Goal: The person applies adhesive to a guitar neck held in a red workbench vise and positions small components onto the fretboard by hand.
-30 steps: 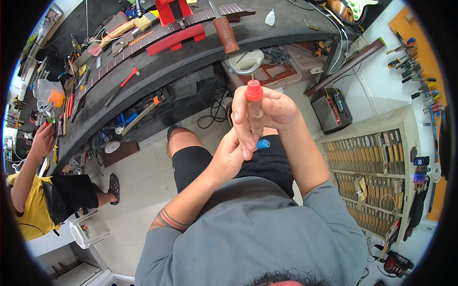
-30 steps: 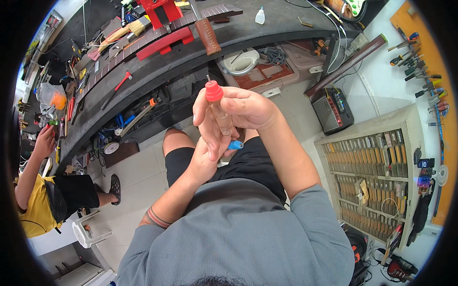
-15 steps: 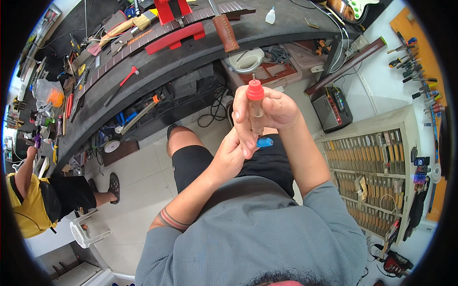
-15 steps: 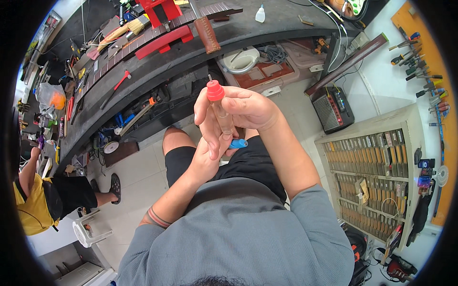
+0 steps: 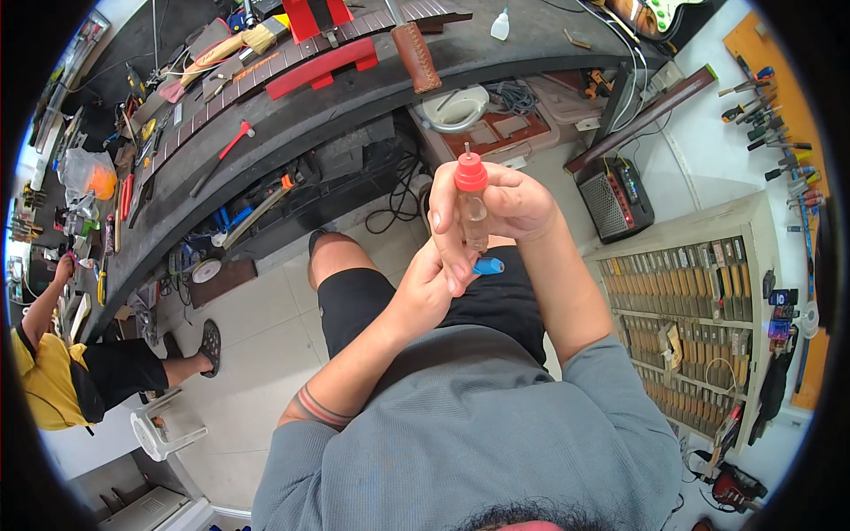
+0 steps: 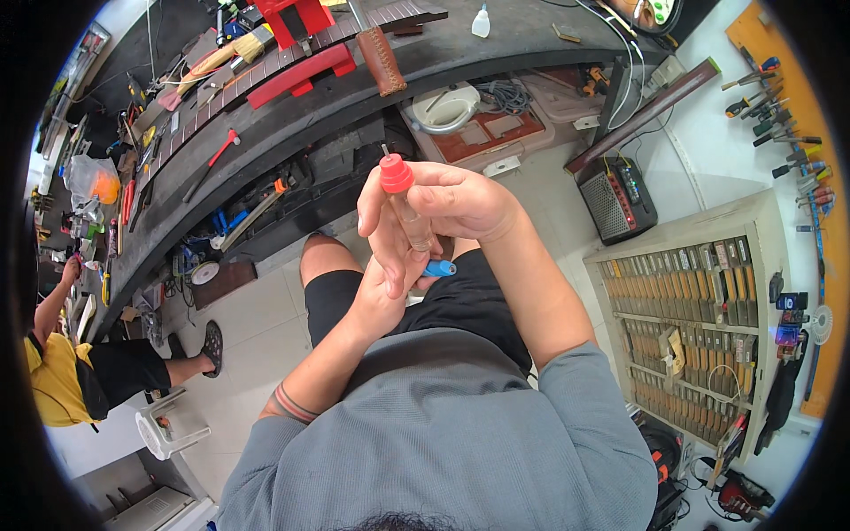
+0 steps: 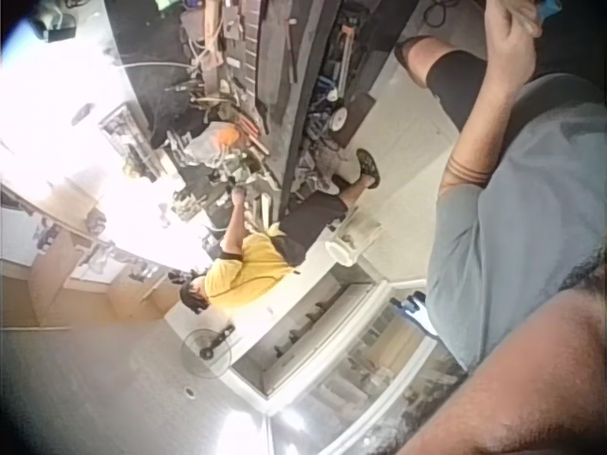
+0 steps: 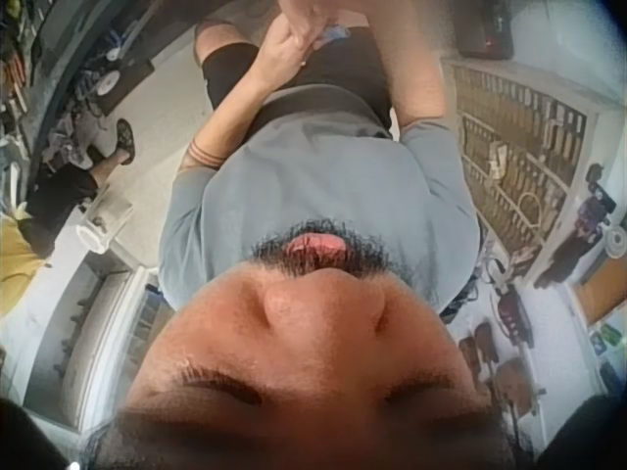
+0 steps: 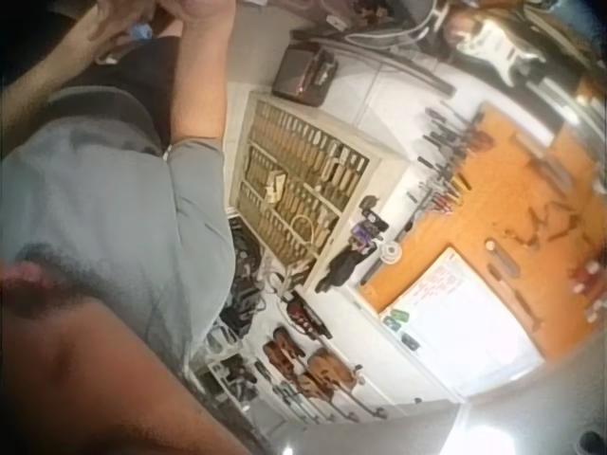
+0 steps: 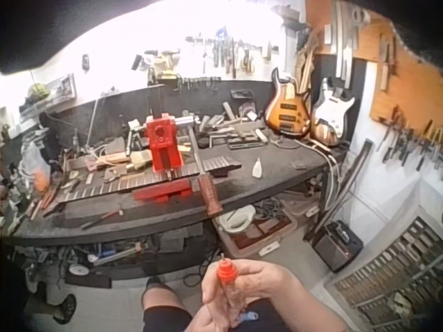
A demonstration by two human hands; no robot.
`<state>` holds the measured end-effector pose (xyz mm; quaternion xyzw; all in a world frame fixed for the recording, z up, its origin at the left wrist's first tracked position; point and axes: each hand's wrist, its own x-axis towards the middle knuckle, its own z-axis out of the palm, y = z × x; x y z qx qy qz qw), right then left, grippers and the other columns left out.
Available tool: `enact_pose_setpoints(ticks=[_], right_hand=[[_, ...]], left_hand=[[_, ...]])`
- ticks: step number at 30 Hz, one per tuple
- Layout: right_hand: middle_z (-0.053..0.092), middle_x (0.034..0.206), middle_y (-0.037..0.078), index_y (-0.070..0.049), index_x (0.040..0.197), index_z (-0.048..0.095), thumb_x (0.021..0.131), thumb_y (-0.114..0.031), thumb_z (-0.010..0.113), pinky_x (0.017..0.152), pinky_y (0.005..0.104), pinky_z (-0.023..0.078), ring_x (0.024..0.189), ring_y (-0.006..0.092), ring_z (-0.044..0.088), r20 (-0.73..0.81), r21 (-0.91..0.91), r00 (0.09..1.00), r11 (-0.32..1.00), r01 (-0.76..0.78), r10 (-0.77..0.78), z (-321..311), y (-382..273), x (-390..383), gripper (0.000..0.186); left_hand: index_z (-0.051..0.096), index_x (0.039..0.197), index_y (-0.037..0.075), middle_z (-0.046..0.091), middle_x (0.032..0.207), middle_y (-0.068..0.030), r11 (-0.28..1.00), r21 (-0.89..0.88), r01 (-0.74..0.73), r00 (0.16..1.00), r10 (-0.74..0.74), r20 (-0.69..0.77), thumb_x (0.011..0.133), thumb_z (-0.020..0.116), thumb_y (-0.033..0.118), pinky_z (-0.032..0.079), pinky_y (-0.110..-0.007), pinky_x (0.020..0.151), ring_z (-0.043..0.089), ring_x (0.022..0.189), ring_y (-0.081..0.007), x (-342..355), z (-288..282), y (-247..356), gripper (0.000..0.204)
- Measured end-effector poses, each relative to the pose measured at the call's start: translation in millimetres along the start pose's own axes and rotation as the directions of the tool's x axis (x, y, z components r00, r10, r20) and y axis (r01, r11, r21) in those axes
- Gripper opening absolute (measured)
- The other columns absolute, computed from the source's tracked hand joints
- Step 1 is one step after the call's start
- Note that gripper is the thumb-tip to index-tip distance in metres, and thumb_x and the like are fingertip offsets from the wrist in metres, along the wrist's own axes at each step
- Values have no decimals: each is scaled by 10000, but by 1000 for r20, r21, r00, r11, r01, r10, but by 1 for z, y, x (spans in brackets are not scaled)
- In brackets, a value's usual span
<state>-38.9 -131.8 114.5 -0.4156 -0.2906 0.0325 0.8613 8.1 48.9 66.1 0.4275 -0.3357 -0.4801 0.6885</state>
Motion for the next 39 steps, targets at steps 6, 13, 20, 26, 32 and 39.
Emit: enact_pose_setpoints(ticks=[6,13,20,26,32,39], right_hand=[[701,937,219,82,1255,559,1133,-467,573,683,437,642,767,335,770,-11,26,1000,1000,2,-2,0,-3,1,562],[720,1016,201,-22,1340,568,1135,-481,555,769,441,654,877,341,777,-440,-31,898,999,-26,10,-12,10,-5,503],[652,1095,94,-56,1403,583,1181,-334,511,895,414,589,1040,235,692,-500,-208,864,977,-58,-55,-9,42,-12,362],[636,1122,55,-74,1394,599,1168,-283,551,954,377,559,1080,196,666,-733,-235,670,968,-89,-117,-13,93,27,312],[572,1063,12,-59,1411,571,1150,-224,578,912,339,525,998,127,588,-670,-73,740,986,-150,63,-13,144,22,309],[570,1104,11,-81,1400,571,1155,-294,572,910,328,495,1020,136,583,-726,35,674,987,-158,134,4,166,17,325]], left_hand=[[531,990,81,448,856,63,1000,22,16,1000,-16,-2,1051,470,42,388,-254,685,426,733,-51,2,0,-1,95],[652,1259,14,598,983,17,994,99,33,997,-40,66,1176,535,303,463,-268,803,576,911,-90,-7,-28,-5,323],[510,1318,10,512,1117,-58,975,220,29,993,-54,106,1179,503,389,451,-333,959,503,1048,-152,-31,-53,-3,404],[497,1212,60,487,1022,-2,973,213,86,994,-69,-89,1140,538,314,417,-300,848,460,931,-107,-78,-71,19,268],[533,1202,68,480,1015,38,979,190,-70,950,123,-288,1121,600,237,414,-257,806,448,914,-58,-95,-105,9,199],[545,1240,60,510,1062,24,967,229,-116,933,185,-310,1095,661,179,430,-261,854,476,968,-71,-100,-108,4,221]])
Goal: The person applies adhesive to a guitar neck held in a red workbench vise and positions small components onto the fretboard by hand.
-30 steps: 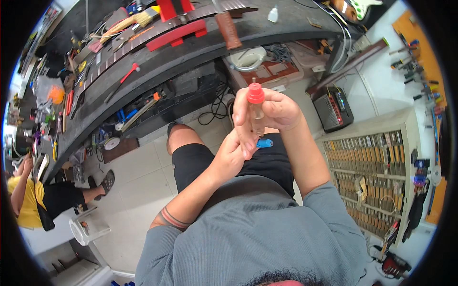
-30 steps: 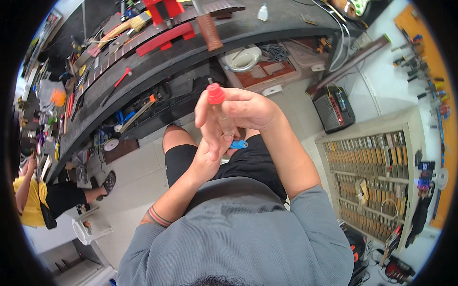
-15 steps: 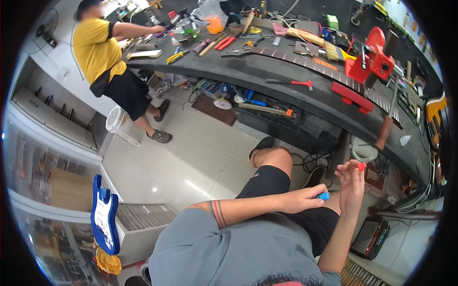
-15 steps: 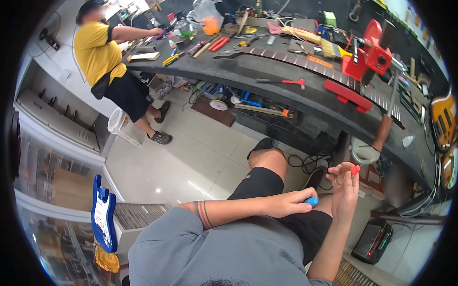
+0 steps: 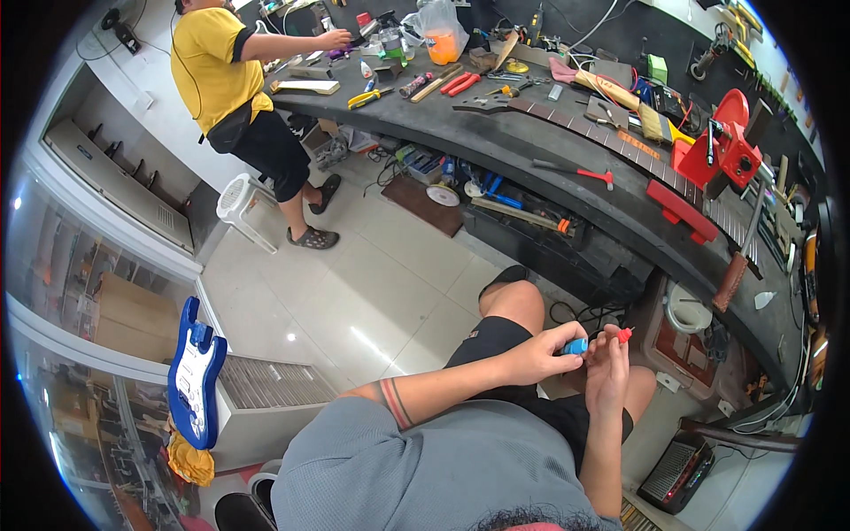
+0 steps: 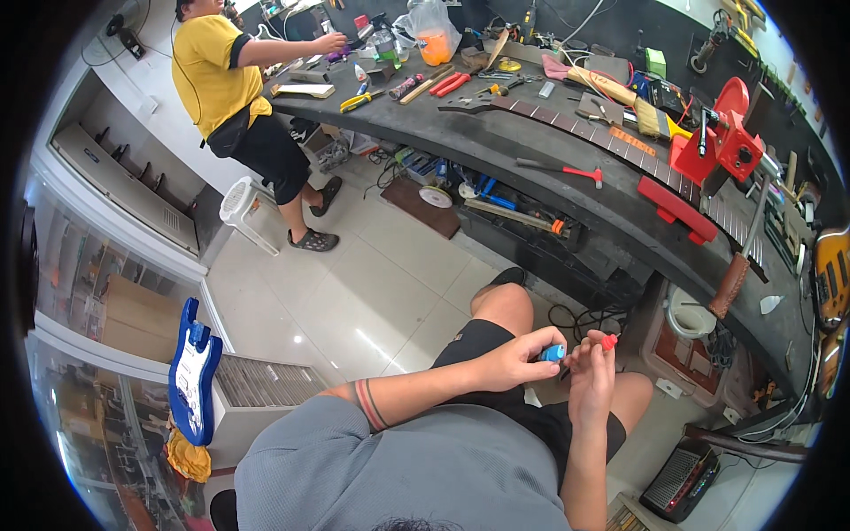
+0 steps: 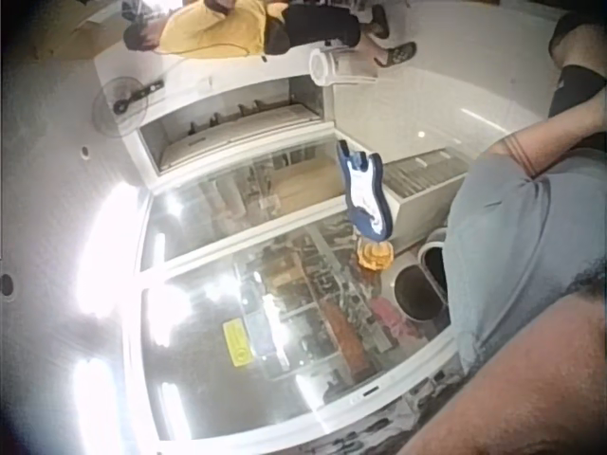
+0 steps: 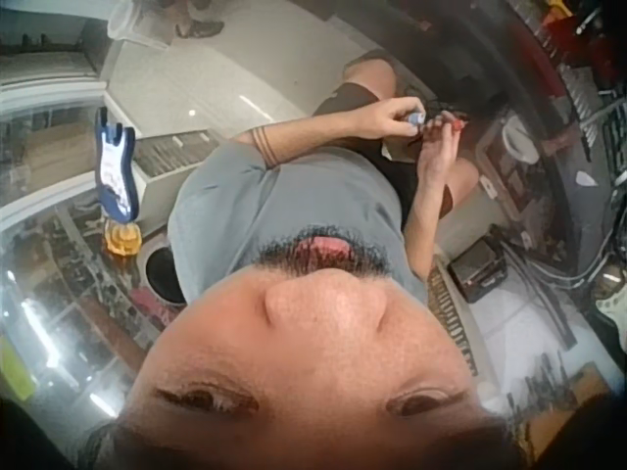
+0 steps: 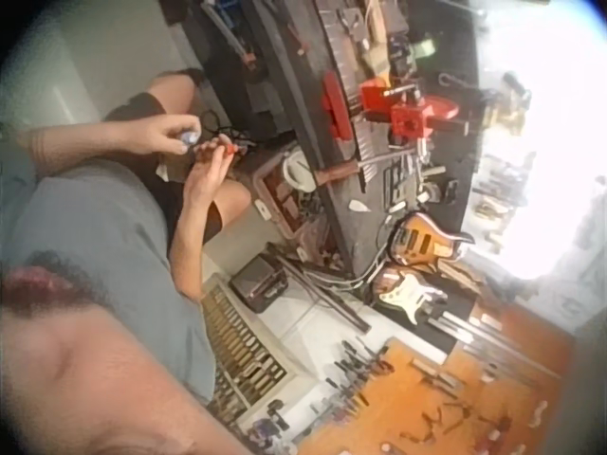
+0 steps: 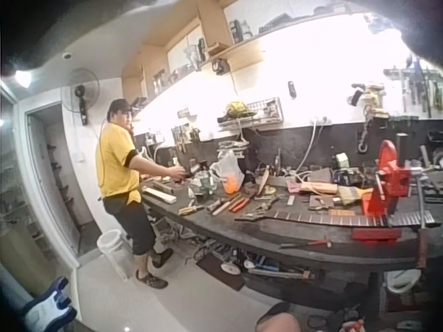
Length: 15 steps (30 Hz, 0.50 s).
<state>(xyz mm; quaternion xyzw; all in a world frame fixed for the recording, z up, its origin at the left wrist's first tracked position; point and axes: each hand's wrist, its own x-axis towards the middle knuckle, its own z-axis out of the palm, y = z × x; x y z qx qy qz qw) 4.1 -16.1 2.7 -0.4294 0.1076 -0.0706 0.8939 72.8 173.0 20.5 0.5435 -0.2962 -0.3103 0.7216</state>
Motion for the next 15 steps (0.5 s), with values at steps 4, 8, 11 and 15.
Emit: enact_pose_setpoints(ticks=[4,8,11,15], right_hand=[[583,1110,2,-116,1363,587,1173,-344,535,945,338,474,1036,138,588,-32,88,999,995,41,-38,-11,5,0,301],[594,1104,-2,-124,1328,592,1177,-344,528,950,328,466,1034,137,596,-69,128,997,990,51,-42,-14,11,-4,274],[602,1100,-4,-125,1319,587,1177,-343,529,946,337,478,1031,143,603,-120,103,993,994,24,-11,-35,27,-13,266],[592,1084,-4,-128,1320,572,1169,-321,544,925,366,512,1006,145,609,-109,89,989,992,-95,104,-55,56,-27,247]], left_hand=[[538,1318,53,556,1139,12,999,46,-1,1000,0,30,1092,644,126,462,-282,920,521,1053,-76,2,11,2,260],[513,1392,43,561,1138,10,993,-121,3,1000,-1,13,1097,618,94,477,-279,928,543,1091,-68,8,17,-6,318],[480,1456,41,570,1123,0,953,-304,-21,999,12,-32,1105,595,80,493,-272,891,571,1058,-65,20,19,-8,372],[458,1485,40,591,1101,-16,954,-298,28,1000,-29,2,1117,600,102,503,-259,838,596,955,-62,21,13,-6,399]])
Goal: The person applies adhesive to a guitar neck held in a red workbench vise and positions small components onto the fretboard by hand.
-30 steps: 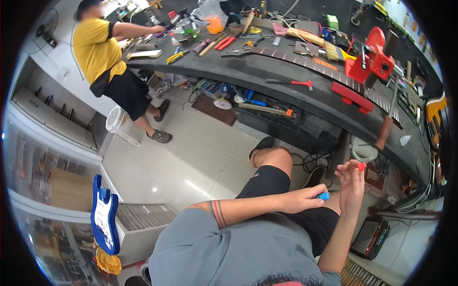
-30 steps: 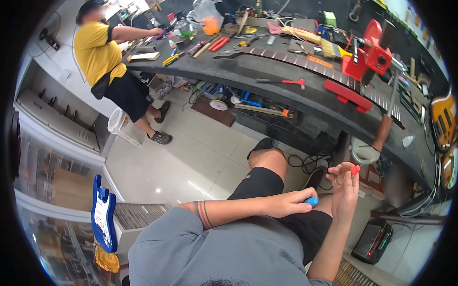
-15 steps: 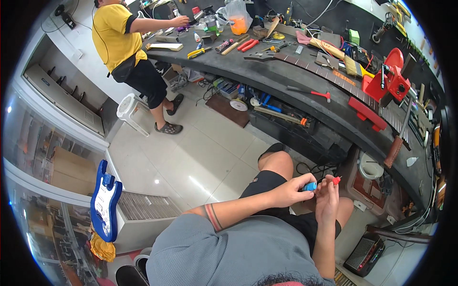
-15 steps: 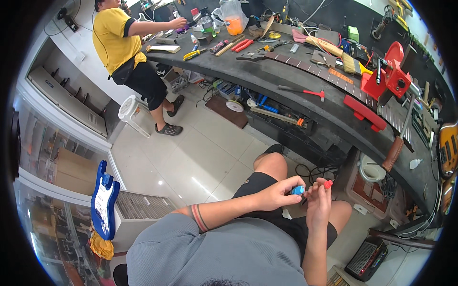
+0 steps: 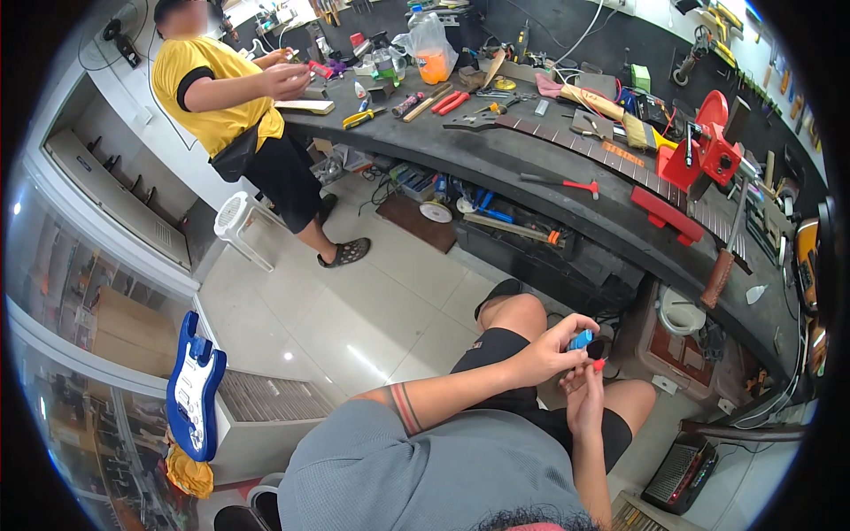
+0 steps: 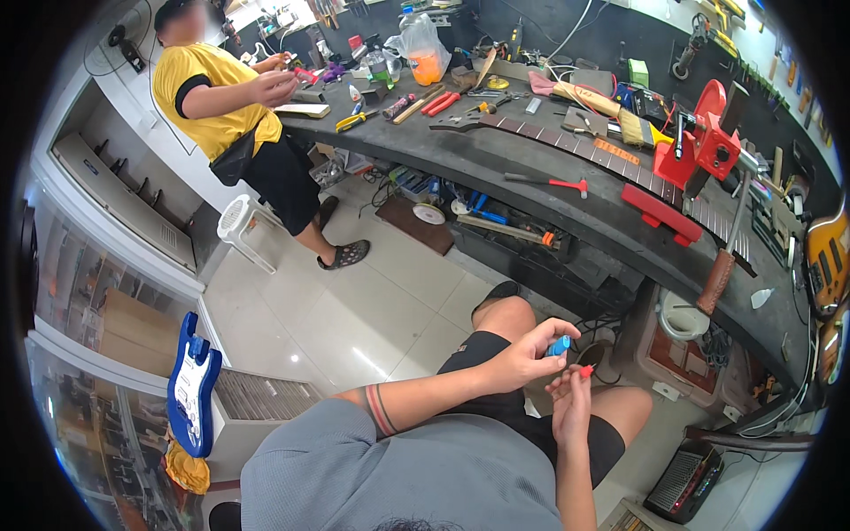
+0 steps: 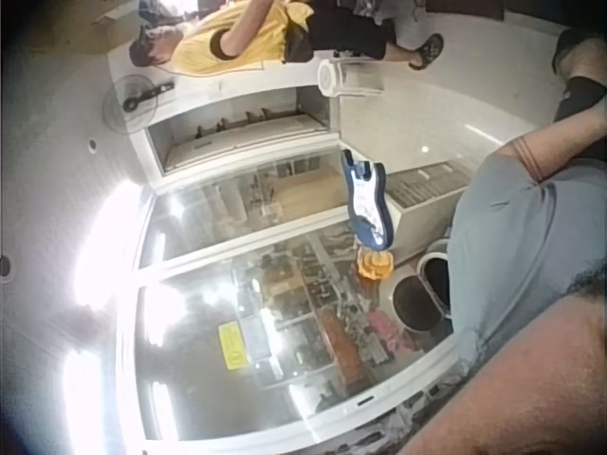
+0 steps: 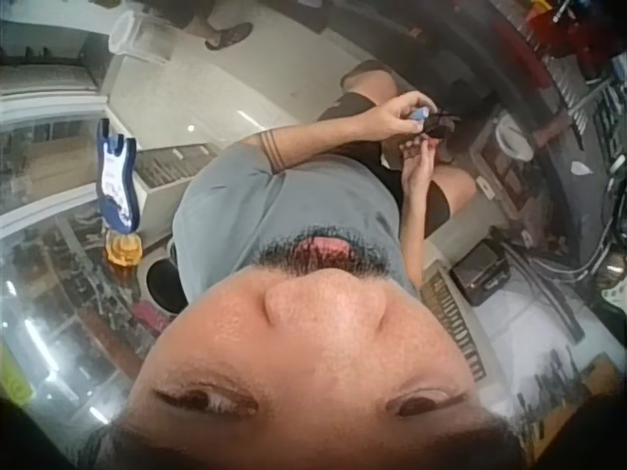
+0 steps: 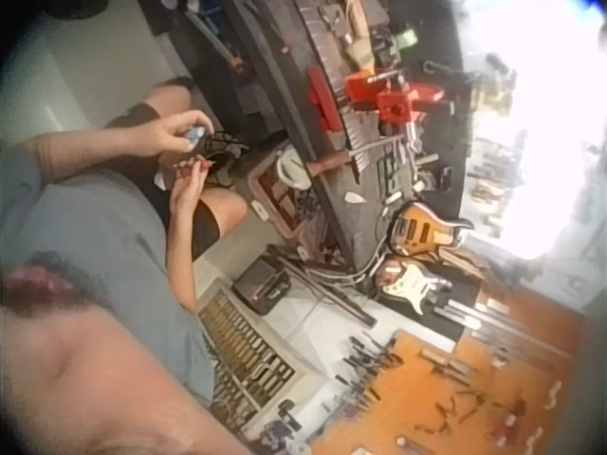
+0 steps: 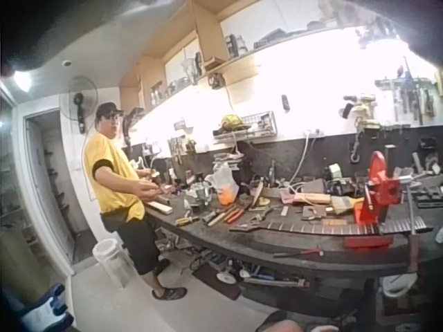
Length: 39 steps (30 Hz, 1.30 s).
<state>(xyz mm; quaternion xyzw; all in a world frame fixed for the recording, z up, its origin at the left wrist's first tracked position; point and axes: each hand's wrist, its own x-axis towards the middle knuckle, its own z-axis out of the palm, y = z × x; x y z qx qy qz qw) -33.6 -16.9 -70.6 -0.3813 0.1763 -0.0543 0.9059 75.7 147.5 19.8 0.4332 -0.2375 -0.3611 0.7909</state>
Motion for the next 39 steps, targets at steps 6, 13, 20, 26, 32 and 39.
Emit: enact_pose_setpoints(ticks=[6,13,20,26,32,39], right_hand=[[594,964,-18,-141,1268,576,1139,-284,570,816,358,537,875,148,634,-8,-199,965,945,-258,262,-33,23,-6,193],[577,886,-10,-132,1221,582,1102,-263,631,717,346,517,774,150,610,-12,-221,944,920,-324,330,-43,33,5,185],[502,772,-36,-126,1117,605,1051,-201,687,635,325,490,660,129,544,13,-250,946,918,-309,323,-35,37,18,129],[474,667,-38,-91,1079,616,1016,-134,725,558,299,451,559,119,488,74,-321,912,875,-361,403,-28,32,20,133],[576,794,-14,-78,1106,624,1014,-127,718,589,293,472,635,105,542,86,-535,918,795,-286,388,-36,45,26,140],[590,859,-12,-80,1169,614,1048,-138,661,636,300,511,666,107,555,4,-442,939,843,-306,343,-46,54,30,142]], left_hand=[[467,1470,24,586,1055,12,989,143,-32,999,36,-22,1107,663,136,502,-262,844,579,956,-45,3,8,2,427],[444,1536,66,516,976,35,987,136,-84,989,100,-110,1074,632,65,393,-216,668,456,776,-30,7,-15,19,499],[482,1518,62,529,959,47,980,185,-76,959,123,-256,1080,691,151,393,-234,700,467,820,-38,-1,-22,52,493],[589,1339,66,547,897,67,950,311,-28,946,126,-298,1091,696,199,423,-237,713,515,809,-35,-2,-26,52,301],[583,1226,106,545,886,71,966,235,-111,924,187,-332,1140,631,238,413,-232,666,515,770,-31,6,-27,55,165],[566,1235,99,547,908,40,901,415,-128,888,290,-356,1136,603,229,400,-236,618,482,704,-48,17,-29,72,167]])
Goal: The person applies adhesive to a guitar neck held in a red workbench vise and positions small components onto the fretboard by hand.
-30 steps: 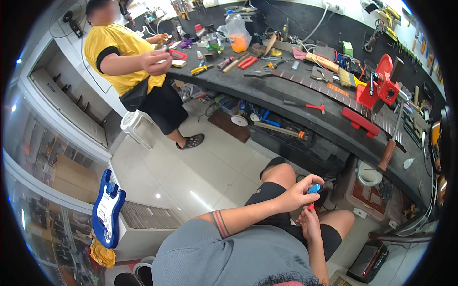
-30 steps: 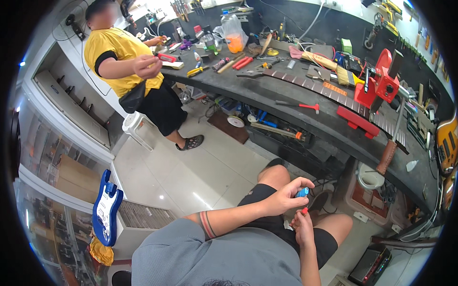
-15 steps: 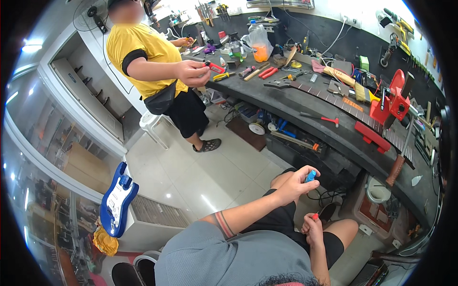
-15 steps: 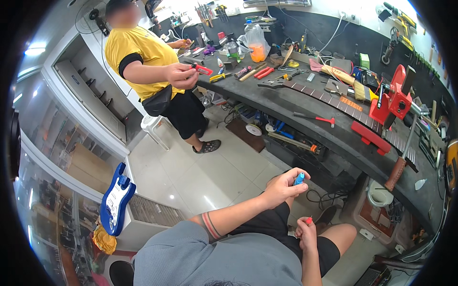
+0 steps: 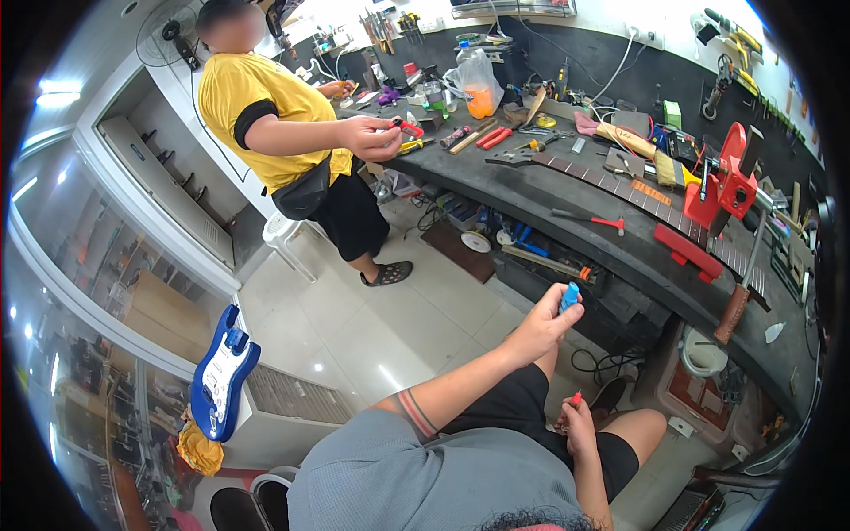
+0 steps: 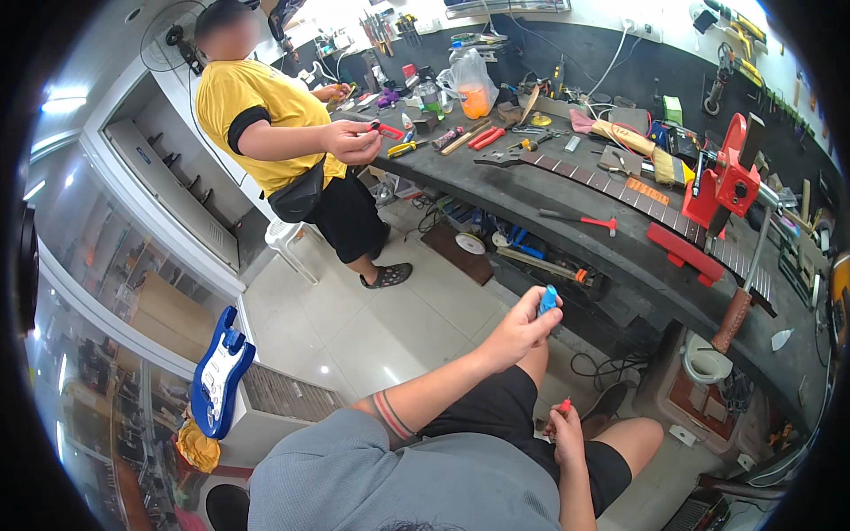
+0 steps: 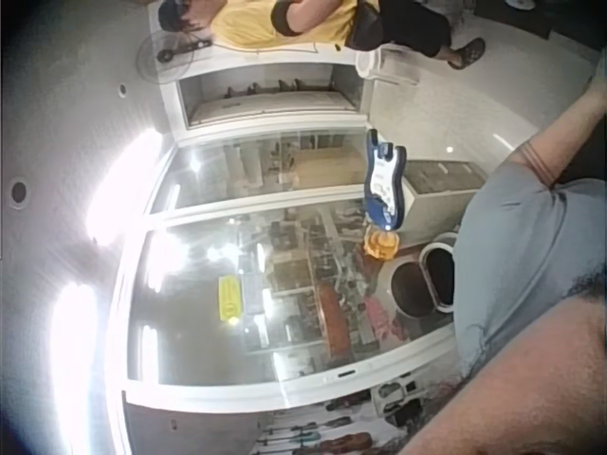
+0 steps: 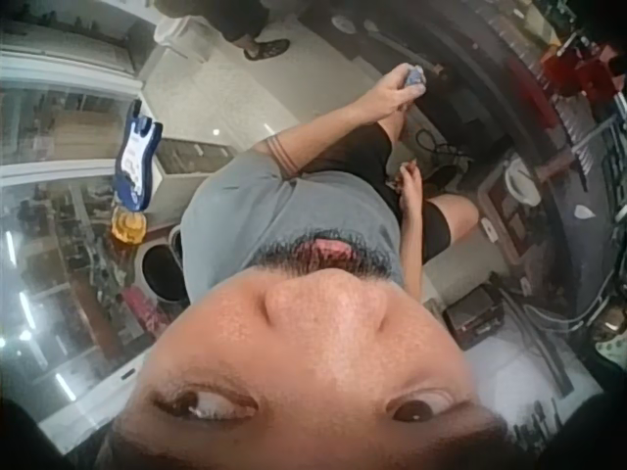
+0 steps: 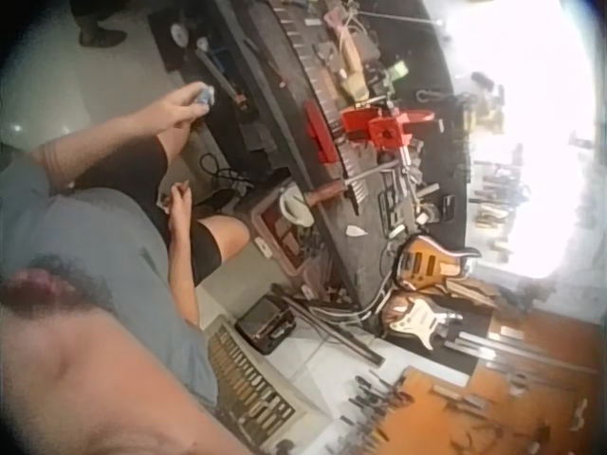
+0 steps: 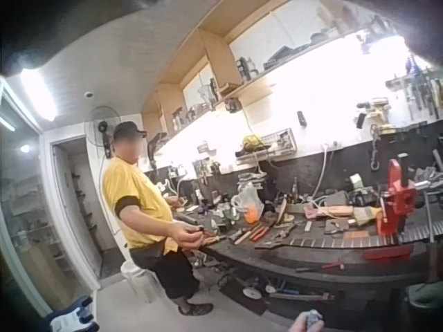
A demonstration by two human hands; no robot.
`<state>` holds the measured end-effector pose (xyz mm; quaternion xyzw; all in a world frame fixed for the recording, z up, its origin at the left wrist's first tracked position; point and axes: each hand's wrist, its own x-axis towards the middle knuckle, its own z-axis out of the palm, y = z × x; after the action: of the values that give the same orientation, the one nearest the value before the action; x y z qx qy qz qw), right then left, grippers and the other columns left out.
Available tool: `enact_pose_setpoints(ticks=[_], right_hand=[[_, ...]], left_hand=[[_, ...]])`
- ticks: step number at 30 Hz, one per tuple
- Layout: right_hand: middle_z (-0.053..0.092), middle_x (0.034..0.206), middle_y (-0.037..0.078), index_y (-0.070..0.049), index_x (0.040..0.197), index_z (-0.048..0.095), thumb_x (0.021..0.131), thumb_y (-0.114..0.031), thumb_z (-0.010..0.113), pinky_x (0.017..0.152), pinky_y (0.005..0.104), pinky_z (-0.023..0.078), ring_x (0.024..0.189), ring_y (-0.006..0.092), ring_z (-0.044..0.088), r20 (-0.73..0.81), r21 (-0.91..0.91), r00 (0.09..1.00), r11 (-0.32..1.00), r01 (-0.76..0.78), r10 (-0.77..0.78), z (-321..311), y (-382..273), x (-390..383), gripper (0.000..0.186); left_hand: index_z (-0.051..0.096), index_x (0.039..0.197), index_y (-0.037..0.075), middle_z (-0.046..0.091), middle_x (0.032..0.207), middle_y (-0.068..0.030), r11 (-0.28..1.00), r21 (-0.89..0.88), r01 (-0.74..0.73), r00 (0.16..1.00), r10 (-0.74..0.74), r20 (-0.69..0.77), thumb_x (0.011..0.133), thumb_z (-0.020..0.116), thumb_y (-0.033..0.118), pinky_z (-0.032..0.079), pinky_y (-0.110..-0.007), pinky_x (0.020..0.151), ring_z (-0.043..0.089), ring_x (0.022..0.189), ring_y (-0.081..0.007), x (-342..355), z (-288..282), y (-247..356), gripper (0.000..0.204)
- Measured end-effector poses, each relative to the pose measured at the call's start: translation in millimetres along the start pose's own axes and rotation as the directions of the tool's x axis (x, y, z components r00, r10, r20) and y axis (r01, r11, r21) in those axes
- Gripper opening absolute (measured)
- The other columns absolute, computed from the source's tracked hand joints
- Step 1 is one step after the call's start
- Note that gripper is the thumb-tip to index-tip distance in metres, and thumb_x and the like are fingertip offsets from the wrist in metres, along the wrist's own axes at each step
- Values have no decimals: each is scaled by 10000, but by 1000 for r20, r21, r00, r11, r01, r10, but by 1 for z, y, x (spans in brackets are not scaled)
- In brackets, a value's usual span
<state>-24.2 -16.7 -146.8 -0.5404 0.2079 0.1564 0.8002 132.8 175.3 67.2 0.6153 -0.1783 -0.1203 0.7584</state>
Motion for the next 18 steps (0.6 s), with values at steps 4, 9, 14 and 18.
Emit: enact_pose_setpoints(ticks=[4,9,14,18], right_hand=[[583,840,-9,-75,1193,610,1043,-137,671,606,297,496,651,106,546,32,-35,999,999,-22,23,-4,2,4,173],[588,830,-8,-47,1241,606,1026,-131,703,575,282,452,630,105,533,103,-155,994,988,-28,44,5,-14,0,250],[572,822,0,-49,1297,603,1059,-161,670,625,294,464,685,113,546,38,-29,998,999,-39,40,15,-31,-4,271],[571,868,7,-57,1293,604,1088,-187,649,681,299,487,734,124,554,177,51,975,990,129,-136,41,-98,-18,247]], left_hand=[[515,1463,101,590,970,-7,986,-166,-11,998,1,-61,1083,550,160,442,-243,691,532,788,-68,13,-23,22,387],[-13,1778,136,701,1072,-113,855,313,-412,822,498,-278,1129,568,121,492,-246,619,561,734,-82,18,-46,123,871],[164,1724,2,726,1109,-156,845,226,-486,750,535,-389,1152,554,131,472,-228,527,545,620,-68,40,-83,190,704],[497,1490,-13,729,1114,-136,956,60,-287,911,291,-291,1149,568,150,477,-223,559,574,663,-62,52,-69,151,384]])
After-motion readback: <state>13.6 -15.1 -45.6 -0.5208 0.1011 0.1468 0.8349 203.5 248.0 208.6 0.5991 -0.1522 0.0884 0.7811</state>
